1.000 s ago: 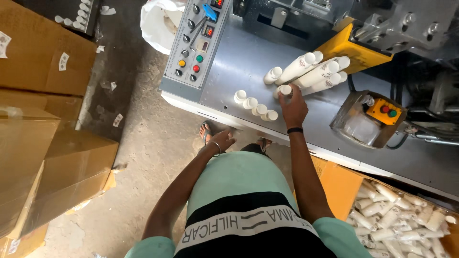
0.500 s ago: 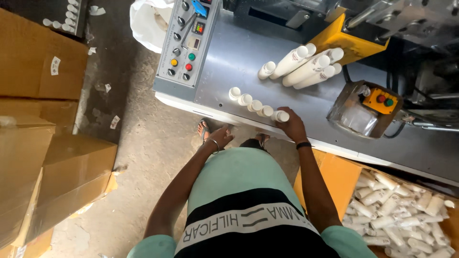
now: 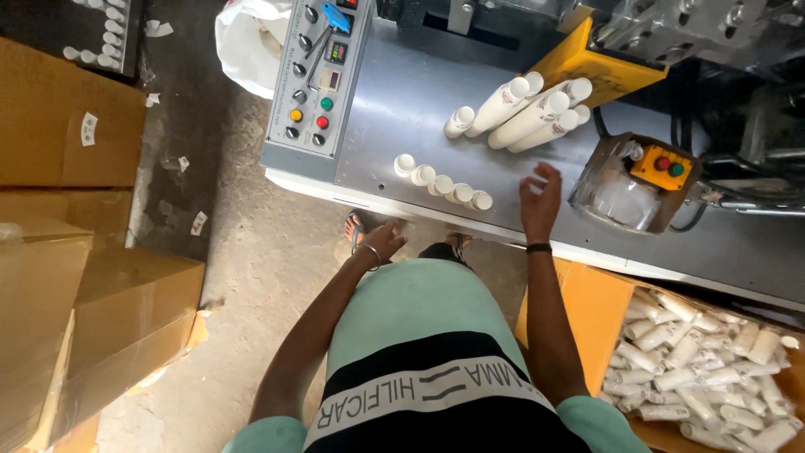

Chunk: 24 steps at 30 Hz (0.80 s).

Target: The person takes white paper tubes from a machine, places them into plastic bags, and arranges them on the machine's work surface. They also handle and pack multiple tubes at a time into larger bags.

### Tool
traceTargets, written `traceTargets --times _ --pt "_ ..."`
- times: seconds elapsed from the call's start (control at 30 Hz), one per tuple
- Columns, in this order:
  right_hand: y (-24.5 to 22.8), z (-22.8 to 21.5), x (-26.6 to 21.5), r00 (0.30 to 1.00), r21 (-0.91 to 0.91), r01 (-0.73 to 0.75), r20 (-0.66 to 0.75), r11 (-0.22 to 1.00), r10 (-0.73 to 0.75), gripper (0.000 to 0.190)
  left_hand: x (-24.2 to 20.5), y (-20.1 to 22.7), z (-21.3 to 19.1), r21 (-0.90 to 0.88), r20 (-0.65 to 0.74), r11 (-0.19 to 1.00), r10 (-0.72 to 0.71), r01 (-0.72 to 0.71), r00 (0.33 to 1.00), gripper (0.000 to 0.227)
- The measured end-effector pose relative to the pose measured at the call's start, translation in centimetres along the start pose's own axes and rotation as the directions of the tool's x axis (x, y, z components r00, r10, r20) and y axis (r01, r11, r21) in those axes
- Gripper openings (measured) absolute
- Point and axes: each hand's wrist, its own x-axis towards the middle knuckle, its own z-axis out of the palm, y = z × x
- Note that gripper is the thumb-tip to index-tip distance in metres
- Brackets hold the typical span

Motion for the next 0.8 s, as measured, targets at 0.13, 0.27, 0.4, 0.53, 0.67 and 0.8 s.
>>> traceTargets --times 0.13,0.27,0.4,0.53,0.67,0.8 --pt "-1.0 -0.9 5.5 0.986 0.098 0.010 -0.169 0.995 0.007 0.060 -0.2 0.6 -0.9 0.004 0.053 0.998 -0.069 0.069 0.996 0.050" --pt "-1.0 0.8 6.5 0.990 -0.011 -0.001 -0.140 1.000 -0.001 0.062 -0.2 0.8 -0.4 -0.001 0.014 1.000 -0.020 0.020 1.000 0.049" --pt "-1.5 2.5 6.3 0.984 -0.081 -0.054 -0.176 0.995 0.039 0.059 -0.3 0.6 -0.2 -0.055 -0.041 0.998 -0.007 0.005 0.999 0.048" --pt "0.0 3.0 6.1 0.977 -0.120 -0.104 -0.198 0.987 0.079 0.054 -0.7 0.0 -0.3 -0.031 -0.049 0.999 -0.033 0.031 0.998 0.051" --pt "4.2 2.8 6.1 0.984 -0.160 -0.094 -0.168 0.983 0.067 0.050 0.3 -2.0 1.2 -0.024 -0.030 1.000 -0.004 0.003 1.000 0.052" --pt "7.5 1.9 8.0 0.979 -0.030 -0.046 -0.200 0.998 0.039 0.057 0.9 -2.0 1.2 0.006 -0.043 1.000 -0.002 0.002 0.999 0.050"
